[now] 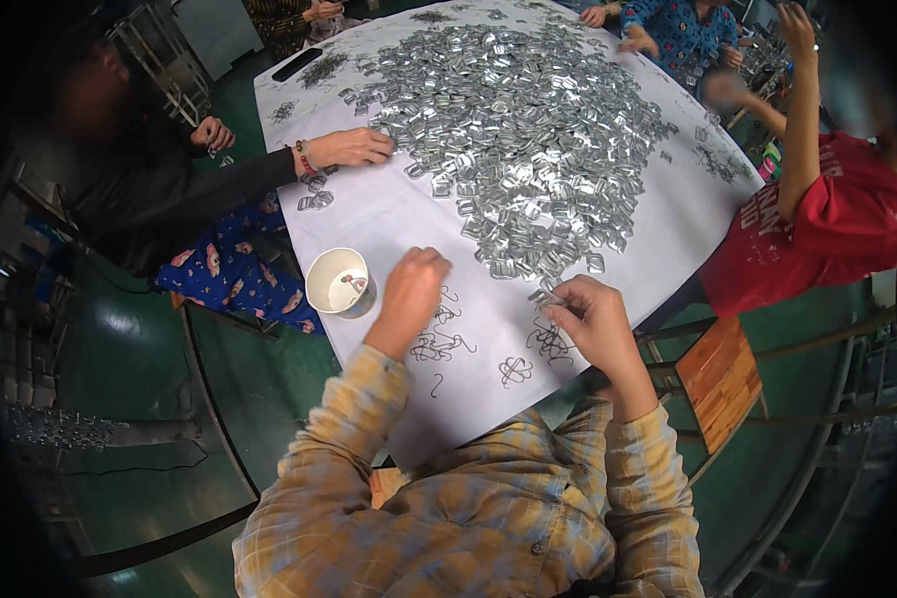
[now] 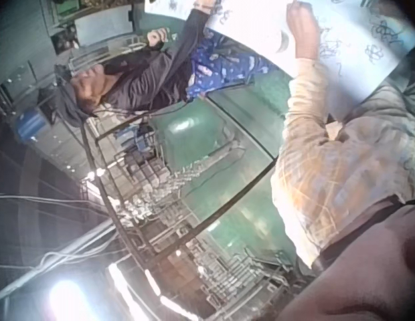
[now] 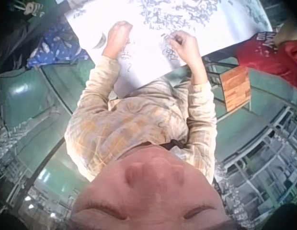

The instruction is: The person picks up small metal clips and wire loops from a table, hooks the wire through the clip by hand, and hangs the completed assembly onto a vertical metal rack.

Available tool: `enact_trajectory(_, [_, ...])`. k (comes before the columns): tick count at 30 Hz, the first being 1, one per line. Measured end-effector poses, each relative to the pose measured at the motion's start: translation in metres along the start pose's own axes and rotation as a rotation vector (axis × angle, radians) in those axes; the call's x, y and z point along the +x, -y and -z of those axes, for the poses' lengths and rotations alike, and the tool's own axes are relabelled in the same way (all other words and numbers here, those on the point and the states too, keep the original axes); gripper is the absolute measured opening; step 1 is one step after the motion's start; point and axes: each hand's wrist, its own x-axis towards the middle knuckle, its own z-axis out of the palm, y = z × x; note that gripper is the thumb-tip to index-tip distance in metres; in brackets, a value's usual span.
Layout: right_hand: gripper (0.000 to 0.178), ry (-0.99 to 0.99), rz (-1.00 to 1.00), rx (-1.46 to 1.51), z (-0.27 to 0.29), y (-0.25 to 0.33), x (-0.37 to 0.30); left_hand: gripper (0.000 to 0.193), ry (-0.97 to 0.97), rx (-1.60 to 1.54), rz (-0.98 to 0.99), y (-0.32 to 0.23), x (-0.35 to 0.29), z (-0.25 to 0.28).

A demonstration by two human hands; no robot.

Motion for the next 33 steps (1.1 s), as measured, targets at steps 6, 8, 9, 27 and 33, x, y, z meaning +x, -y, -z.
enact_trajectory(6, [0.015,-0.041,0.007,-0.073,0.002,0.001,0.004,0.008,0.307,0.462,-0.107,0.029,0.009,-0.005])
enact_trajectory(8, [0.015,-0.054,0.010,-0.048,0.001,-0.002,0.005,0.006,0.358,0.497,-0.225,0.031,0.016,-0.007])
enact_trajectory(9, [0.015,-0.058,0.008,-0.050,-0.001,-0.004,0.004,0.006,0.357,0.495,-0.230,0.032,0.020,-0.008])
enact_trajectory(27, [0.014,-0.056,0.039,-0.152,-0.010,0.008,-0.001,0.010,0.115,-0.623,-0.010,-0.085,0.031,0.020])
enact_trajectory(33, [0.014,-0.085,0.036,-0.156,-0.010,0.004,-0.004,0.009,0.125,-0.595,0.051,-0.089,0.026,0.019])
